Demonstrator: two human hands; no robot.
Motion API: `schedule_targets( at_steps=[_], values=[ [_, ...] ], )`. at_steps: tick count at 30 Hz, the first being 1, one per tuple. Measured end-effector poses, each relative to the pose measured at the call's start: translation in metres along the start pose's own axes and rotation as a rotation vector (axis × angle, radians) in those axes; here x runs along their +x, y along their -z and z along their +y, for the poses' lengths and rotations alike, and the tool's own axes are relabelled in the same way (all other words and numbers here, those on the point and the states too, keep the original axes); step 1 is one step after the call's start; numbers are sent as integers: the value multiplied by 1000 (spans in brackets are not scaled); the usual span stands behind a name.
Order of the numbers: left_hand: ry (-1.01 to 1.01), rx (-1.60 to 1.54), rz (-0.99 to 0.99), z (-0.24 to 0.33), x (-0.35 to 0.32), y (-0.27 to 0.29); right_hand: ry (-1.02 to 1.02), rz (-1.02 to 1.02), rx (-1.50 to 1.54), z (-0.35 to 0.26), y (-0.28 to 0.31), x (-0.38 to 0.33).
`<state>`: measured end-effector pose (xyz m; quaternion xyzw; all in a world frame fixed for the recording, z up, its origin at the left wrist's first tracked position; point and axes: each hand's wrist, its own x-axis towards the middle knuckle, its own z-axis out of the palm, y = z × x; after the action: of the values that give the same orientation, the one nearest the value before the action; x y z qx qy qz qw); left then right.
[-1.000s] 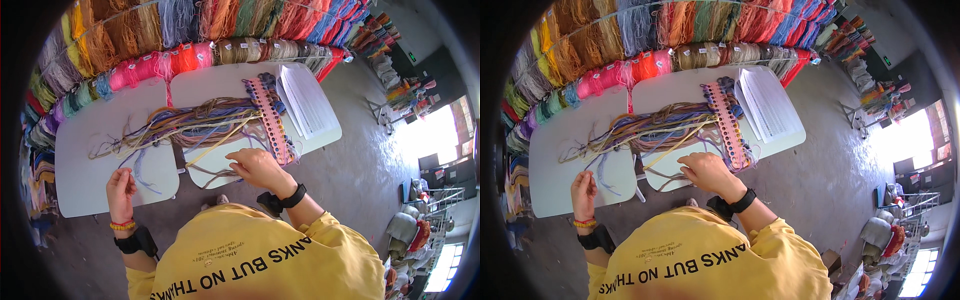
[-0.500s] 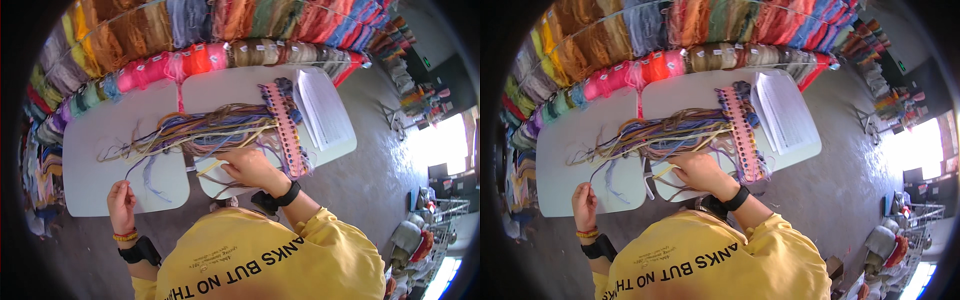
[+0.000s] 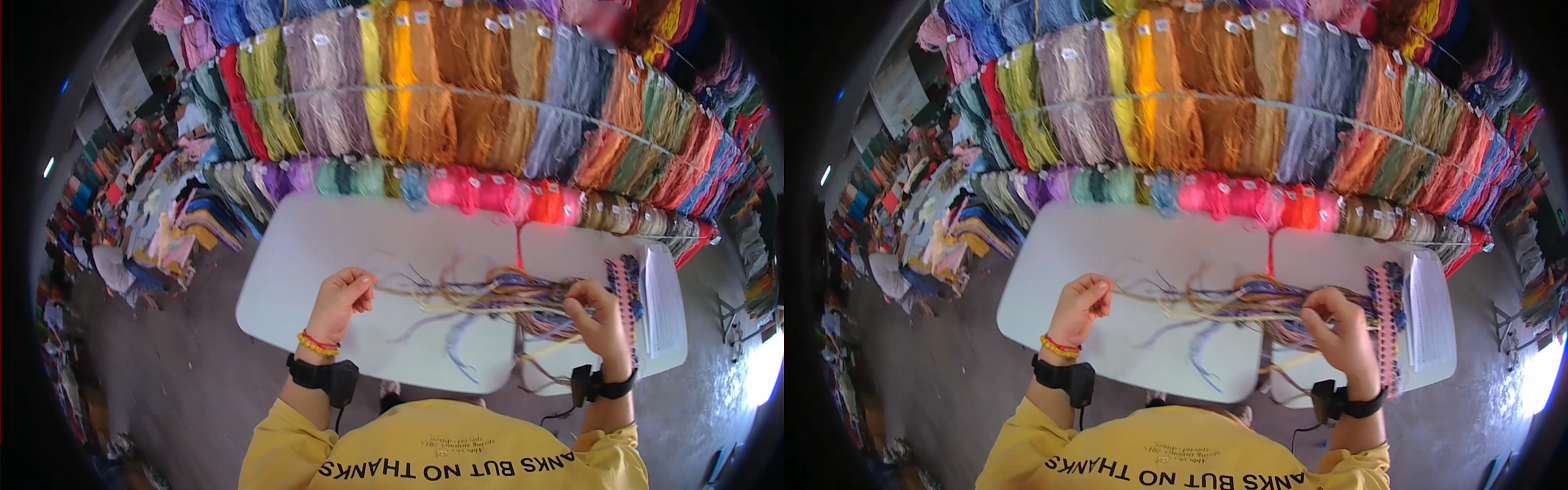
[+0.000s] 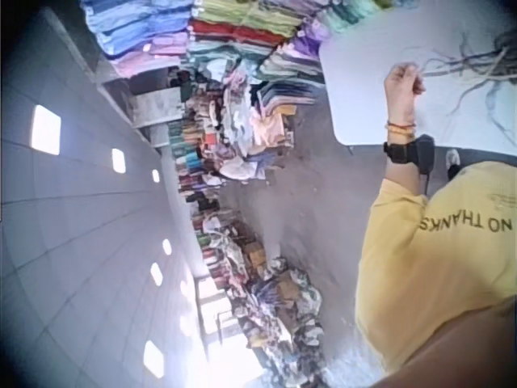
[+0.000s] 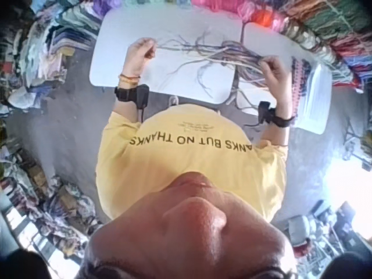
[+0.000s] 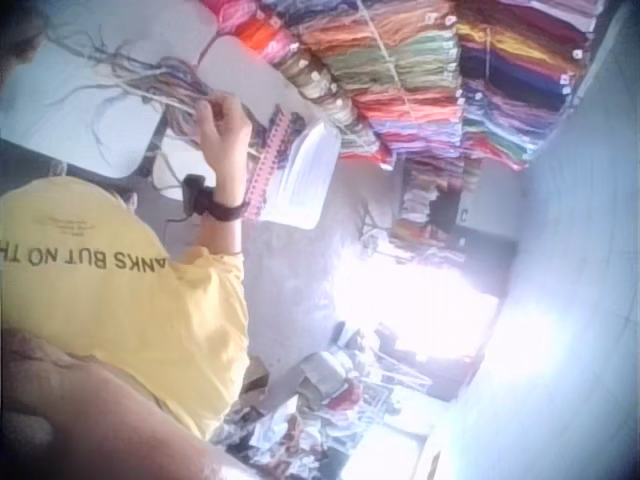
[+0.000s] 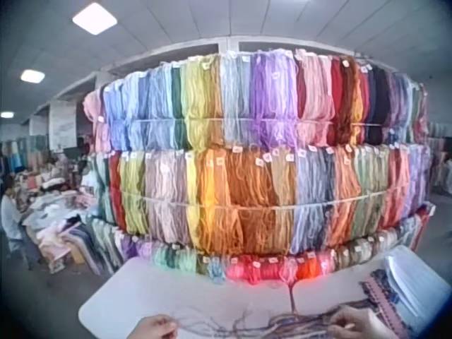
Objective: The person organizes embroidery thread by referencing a chart and threading strands through a pink organizer. They walk to a rack to pull additional strands of yellow and blue thread and loop them through the organizer.
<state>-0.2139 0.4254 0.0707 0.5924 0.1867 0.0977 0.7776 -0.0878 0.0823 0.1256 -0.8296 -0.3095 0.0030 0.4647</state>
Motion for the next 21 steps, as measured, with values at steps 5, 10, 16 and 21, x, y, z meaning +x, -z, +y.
schedule_targets(
  at_steps=[5,10,16,21],
  values=[
    [-3,35,-32,30,23,68,-1,17,288,-62,-50,55],
    [35,-12,-43,32,33,121,234,-56,239,-118,-122,124],
    [48,-4,35,31,30,162,277,-151,177,-140,-164,170],
    [62,-96,76,23,30,184,176,-60,183,-124,-160,200]
  ],
)
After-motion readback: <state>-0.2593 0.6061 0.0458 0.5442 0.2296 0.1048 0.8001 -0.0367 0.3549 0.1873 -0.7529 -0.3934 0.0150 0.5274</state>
